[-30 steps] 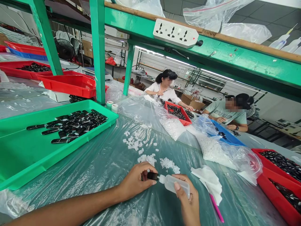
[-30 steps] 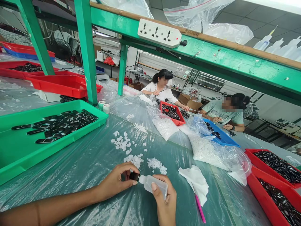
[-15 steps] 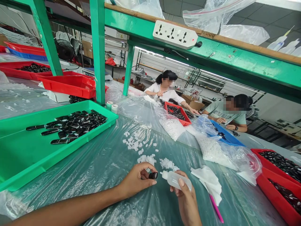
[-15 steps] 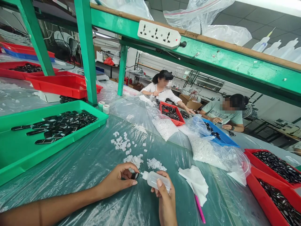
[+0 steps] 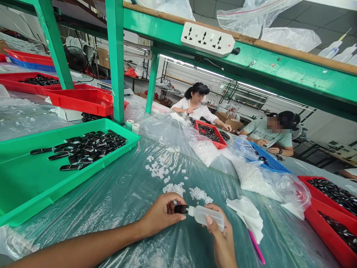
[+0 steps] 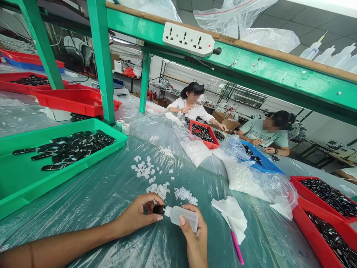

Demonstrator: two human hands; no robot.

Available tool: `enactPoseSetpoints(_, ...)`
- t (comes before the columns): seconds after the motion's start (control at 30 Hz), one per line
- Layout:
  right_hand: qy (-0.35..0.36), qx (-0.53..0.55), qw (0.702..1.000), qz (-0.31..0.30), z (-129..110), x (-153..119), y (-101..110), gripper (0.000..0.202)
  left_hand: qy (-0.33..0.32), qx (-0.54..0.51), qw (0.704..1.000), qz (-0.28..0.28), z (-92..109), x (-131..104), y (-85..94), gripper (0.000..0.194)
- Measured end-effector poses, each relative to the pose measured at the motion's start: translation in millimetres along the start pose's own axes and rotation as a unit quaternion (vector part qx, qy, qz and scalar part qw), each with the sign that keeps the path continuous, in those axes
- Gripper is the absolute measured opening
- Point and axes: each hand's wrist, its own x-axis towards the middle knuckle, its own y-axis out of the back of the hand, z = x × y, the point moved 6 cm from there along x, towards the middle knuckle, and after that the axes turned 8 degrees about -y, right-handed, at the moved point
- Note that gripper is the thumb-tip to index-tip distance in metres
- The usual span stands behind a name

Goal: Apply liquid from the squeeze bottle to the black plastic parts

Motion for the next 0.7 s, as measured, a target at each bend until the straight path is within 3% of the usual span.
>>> enactPoseSetpoints(0.7,0.013,-0.043,0.999,0.011,-5.9,-4.4,0.2,0.038,-0.008,0.033,0.999,0.001,1.8,-1.0,0.4,0.018)
